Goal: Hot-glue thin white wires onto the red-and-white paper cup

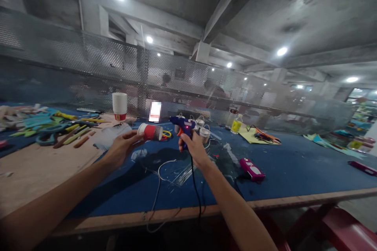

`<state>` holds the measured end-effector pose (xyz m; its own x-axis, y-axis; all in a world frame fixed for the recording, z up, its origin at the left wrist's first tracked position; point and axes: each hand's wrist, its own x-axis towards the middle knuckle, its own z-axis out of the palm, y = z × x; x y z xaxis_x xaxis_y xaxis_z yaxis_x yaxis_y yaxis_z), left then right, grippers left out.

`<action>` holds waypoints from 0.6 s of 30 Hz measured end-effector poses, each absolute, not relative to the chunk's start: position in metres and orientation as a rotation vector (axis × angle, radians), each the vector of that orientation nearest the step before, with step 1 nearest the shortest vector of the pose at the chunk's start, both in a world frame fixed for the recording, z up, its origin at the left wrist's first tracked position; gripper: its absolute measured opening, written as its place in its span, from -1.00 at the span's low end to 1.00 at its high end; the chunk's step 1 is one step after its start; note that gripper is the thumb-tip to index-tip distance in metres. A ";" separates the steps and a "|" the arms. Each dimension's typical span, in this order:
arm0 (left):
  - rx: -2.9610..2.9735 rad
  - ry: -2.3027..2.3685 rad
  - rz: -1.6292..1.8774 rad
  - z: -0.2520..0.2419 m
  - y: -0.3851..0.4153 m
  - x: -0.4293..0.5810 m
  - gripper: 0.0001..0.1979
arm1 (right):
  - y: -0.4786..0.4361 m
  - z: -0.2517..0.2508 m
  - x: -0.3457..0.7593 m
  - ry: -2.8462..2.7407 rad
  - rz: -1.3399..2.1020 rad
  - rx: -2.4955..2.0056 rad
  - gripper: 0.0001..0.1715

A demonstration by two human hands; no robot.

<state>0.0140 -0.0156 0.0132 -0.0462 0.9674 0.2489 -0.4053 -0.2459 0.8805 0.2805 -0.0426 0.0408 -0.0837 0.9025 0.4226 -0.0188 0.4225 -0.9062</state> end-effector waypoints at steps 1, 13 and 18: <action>1.071 0.757 1.559 0.014 -0.016 0.014 -0.64 | -0.041 0.041 0.276 -1.478 0.865 -0.852 -0.68; 1.275 0.855 1.550 0.014 -0.021 0.018 -0.69 | -0.051 0.029 0.270 -1.568 0.588 -1.075 -0.56; 1.320 0.861 1.546 0.012 -0.021 0.018 -0.73 | -0.054 0.020 0.264 -1.649 0.483 -1.067 -0.57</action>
<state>0.0178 -0.0210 0.0123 -0.0249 0.9348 0.3542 -0.1908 -0.3523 0.9162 0.2641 -0.0536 0.0202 -0.0369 0.8329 0.5523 0.4031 0.5181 -0.7544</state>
